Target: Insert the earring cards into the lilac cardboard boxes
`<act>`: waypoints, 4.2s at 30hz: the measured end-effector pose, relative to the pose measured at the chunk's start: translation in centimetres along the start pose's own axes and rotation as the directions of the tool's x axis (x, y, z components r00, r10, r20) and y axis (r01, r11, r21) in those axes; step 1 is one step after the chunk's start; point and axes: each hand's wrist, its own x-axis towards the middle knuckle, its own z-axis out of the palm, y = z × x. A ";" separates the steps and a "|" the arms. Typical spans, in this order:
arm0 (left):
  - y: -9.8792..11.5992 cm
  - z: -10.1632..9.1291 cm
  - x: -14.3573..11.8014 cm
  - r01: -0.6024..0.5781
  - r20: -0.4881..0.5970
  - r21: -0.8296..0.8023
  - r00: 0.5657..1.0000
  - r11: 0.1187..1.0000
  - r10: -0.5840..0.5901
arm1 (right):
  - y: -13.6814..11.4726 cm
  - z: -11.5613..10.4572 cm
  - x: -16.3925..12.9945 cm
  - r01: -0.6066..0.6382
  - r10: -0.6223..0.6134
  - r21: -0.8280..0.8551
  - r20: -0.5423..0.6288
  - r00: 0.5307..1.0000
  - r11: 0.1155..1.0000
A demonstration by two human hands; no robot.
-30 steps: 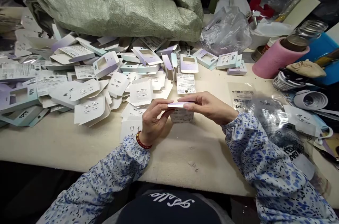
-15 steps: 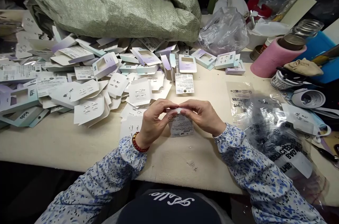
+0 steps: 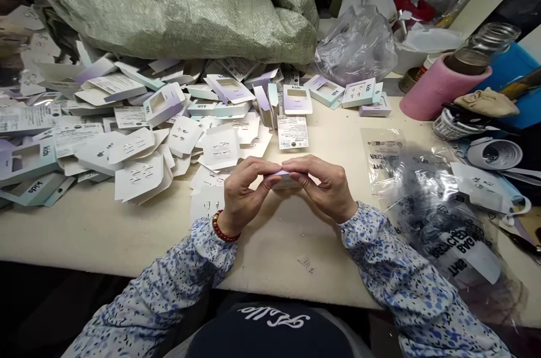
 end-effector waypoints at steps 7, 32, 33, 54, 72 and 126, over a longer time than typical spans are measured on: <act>-0.4 0.6 0.3 0.016 -0.049 -0.031 0.999 0.999 -0.018 | 0.3 0.1 0.2 -0.011 0.011 -0.052 -0.016 1.000 0.999; -1.0 -0.6 1.7 0.053 0.121 -0.066 0.992 0.996 -0.045 | 1.3 -0.3 -0.4 0.004 -0.004 0.035 -0.004 1.000 0.999; -1.0 -0.8 1.7 0.032 0.130 -0.062 0.991 0.998 -0.024 | 1.2 -0.4 -0.3 0.011 -0.011 0.016 -0.003 1.000 1.000; -1.1 -0.8 -1.2 0.198 -0.060 -0.180 0.975 0.963 -0.212 | -0.3 -1.4 -1.2 0.246 -0.308 -0.403 -0.095 0.947 0.881; -0.6 -0.4 -1.0 0.728 0.404 -0.640 0.591 0.246 -0.698 | 0.7 0.3 -0.5 -0.693 0.682 0.466 0.229 0.695 0.549; 0.6 -9.9 -10.8 0.112 0.356 0.614 0.844 0.781 -0.400 | 7.4 -6.4 9.7 -0.495 0.595 -0.689 -0.113 0.796 0.530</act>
